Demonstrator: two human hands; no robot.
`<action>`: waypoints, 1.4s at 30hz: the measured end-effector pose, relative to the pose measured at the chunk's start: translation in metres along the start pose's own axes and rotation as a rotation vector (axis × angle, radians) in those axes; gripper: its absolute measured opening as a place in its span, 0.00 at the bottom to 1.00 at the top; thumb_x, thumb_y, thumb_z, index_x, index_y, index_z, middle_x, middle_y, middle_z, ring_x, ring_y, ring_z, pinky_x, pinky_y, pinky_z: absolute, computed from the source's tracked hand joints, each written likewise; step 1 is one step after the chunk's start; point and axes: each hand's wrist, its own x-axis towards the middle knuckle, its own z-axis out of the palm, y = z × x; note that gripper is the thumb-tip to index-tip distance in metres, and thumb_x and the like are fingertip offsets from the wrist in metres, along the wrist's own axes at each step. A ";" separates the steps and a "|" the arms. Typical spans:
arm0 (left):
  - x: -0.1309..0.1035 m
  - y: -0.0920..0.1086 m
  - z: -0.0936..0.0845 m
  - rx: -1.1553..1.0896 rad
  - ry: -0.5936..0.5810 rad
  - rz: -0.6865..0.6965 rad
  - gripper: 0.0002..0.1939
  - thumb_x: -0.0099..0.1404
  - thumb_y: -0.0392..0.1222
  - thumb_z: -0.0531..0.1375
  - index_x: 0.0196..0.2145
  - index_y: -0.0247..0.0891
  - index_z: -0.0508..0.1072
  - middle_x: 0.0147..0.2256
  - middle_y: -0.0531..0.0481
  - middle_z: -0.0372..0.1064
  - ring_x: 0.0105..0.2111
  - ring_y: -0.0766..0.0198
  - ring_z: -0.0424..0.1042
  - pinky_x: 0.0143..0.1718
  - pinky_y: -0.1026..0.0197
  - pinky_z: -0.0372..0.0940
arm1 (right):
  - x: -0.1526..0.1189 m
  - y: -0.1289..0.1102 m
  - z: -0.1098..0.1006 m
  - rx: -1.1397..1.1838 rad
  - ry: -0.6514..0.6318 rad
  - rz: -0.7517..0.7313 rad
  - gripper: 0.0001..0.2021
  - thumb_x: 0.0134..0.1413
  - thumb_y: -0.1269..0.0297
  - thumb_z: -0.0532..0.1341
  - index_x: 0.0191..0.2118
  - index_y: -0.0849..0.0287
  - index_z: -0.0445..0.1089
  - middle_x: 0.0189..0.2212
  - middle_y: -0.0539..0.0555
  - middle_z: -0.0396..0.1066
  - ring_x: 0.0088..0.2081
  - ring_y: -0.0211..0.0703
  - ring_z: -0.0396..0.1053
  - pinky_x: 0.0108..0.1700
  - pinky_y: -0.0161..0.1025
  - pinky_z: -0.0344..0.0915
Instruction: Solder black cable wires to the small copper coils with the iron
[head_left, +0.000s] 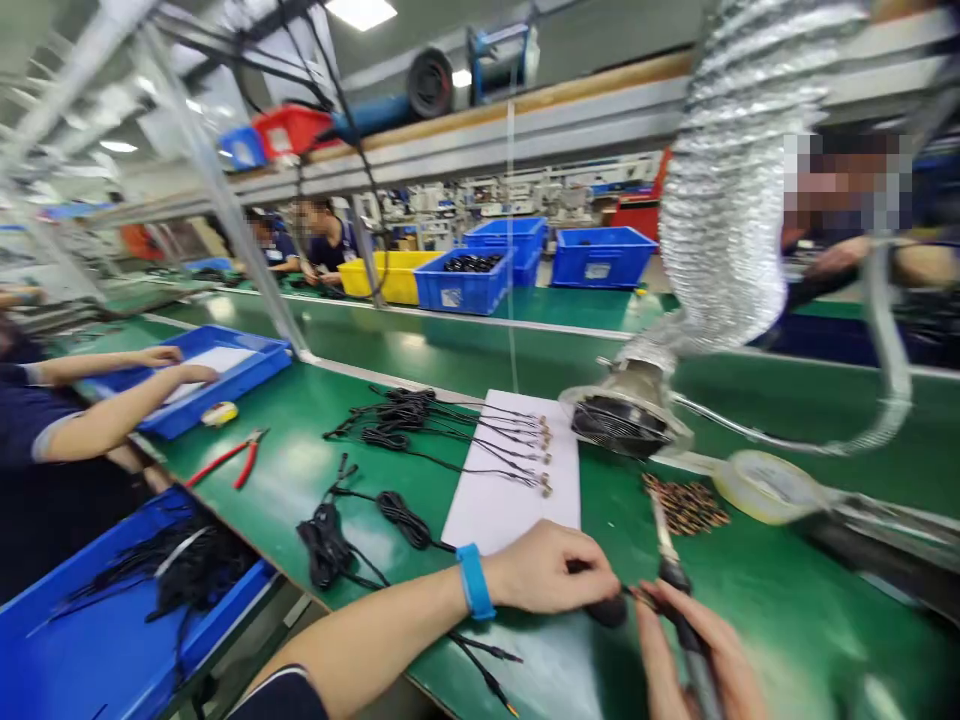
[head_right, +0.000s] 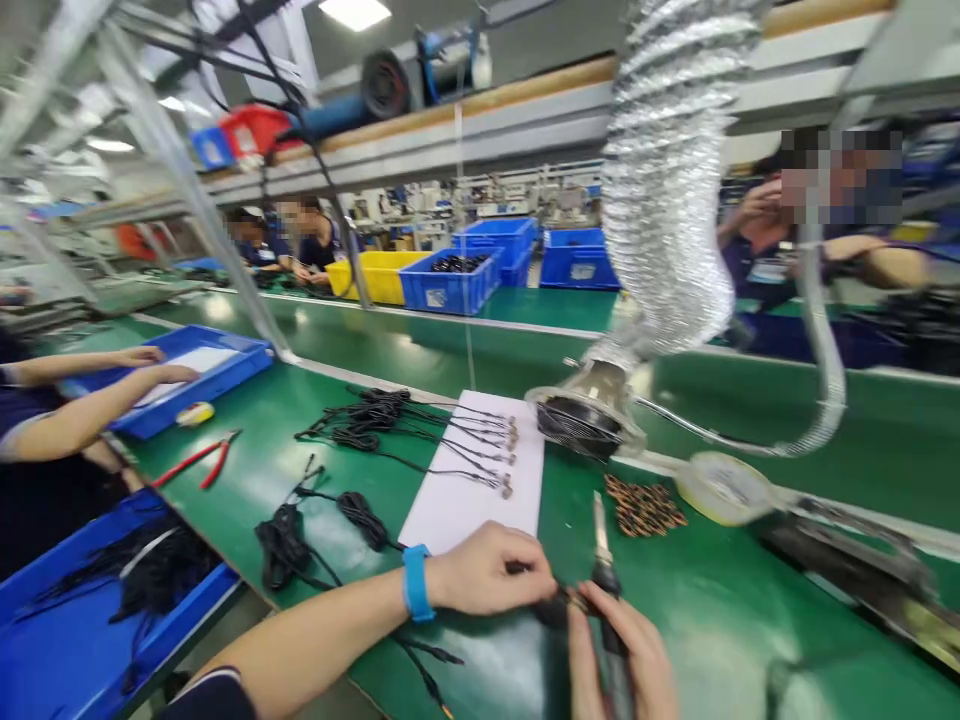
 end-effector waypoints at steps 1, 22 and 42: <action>0.000 0.002 0.000 0.009 0.002 -0.003 0.10 0.63 0.38 0.60 0.26 0.32 0.76 0.25 0.49 0.71 0.27 0.68 0.66 0.30 0.67 0.61 | -0.001 -0.008 -0.001 -0.017 -0.004 0.011 0.16 0.57 0.52 0.65 0.45 0.57 0.73 0.41 0.58 0.75 0.40 0.48 0.74 0.47 0.45 0.70; -0.001 0.005 0.005 -0.180 -0.014 -0.184 0.05 0.61 0.37 0.61 0.32 0.32 0.75 0.30 0.49 0.71 0.30 0.67 0.67 0.32 0.66 0.61 | -0.007 -0.018 -0.003 0.071 -0.048 0.032 0.13 0.61 0.70 0.61 0.52 0.54 0.68 0.45 0.55 0.71 0.47 0.42 0.70 0.51 0.42 0.68; 0.000 0.000 0.004 -0.383 -0.033 -0.219 0.06 0.61 0.39 0.64 0.32 0.32 0.74 0.30 0.49 0.72 0.29 0.68 0.69 0.33 0.66 0.63 | -0.007 -0.023 -0.003 0.063 -0.055 -0.001 0.14 0.61 0.71 0.62 0.51 0.55 0.69 0.45 0.54 0.71 0.47 0.40 0.70 0.50 0.39 0.67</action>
